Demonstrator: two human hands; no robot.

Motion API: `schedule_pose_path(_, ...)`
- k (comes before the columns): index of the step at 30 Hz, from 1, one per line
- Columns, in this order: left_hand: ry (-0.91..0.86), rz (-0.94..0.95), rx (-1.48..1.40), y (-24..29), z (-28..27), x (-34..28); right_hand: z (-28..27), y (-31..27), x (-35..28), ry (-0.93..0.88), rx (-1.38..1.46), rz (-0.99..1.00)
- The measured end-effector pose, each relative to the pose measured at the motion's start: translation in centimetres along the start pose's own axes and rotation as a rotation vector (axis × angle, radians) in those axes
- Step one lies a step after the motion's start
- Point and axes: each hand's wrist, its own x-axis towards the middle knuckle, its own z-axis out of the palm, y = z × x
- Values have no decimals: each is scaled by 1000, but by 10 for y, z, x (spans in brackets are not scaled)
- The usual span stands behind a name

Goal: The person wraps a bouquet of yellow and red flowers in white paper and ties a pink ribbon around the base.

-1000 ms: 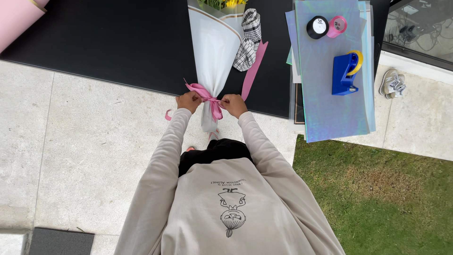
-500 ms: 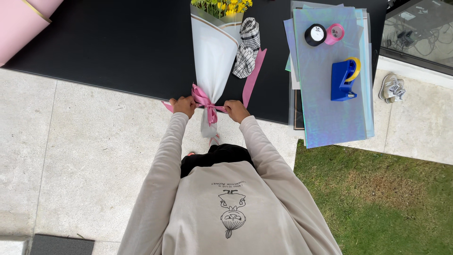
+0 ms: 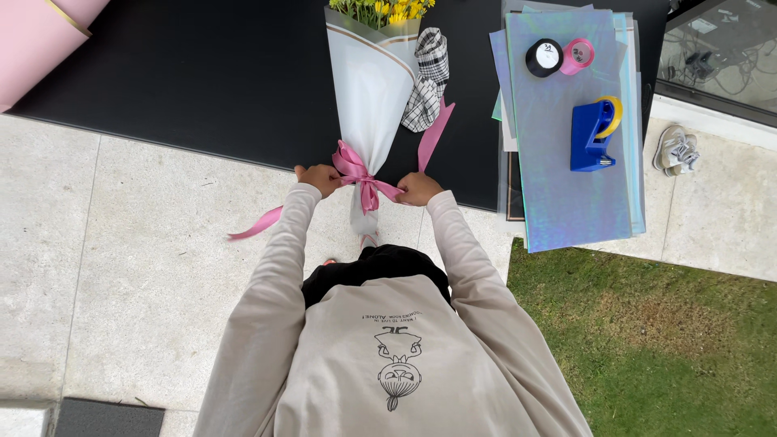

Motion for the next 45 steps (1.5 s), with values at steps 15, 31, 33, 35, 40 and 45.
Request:
schedule_pose_path(15, -116, -64, -169, 27, -71, -53, -1, -2, -2, 210, 541, -173)
schedule_pose_path(31, 138, -132, 373, 26, -50, -56, -23, -92, -52, 136, 914, -261)
schedule_pose_path(33, -128, -132, 85, 25, -53, -67, -13, -92, -49, 128, 1102, -155)
schedule_pose_path(35, -54, -151, 14, 21, -53, -72, -3, -86, -48, 82, 1071, -167)
schedule_pose_path(40, 353, -169, -184, -35, -9, -41, 20, -60, -37, -55, 932, -207)
schedule_pose_path(45, 63, -161, -108, -52, 8, -42, 27, -60, -34, -49, 818, -121)
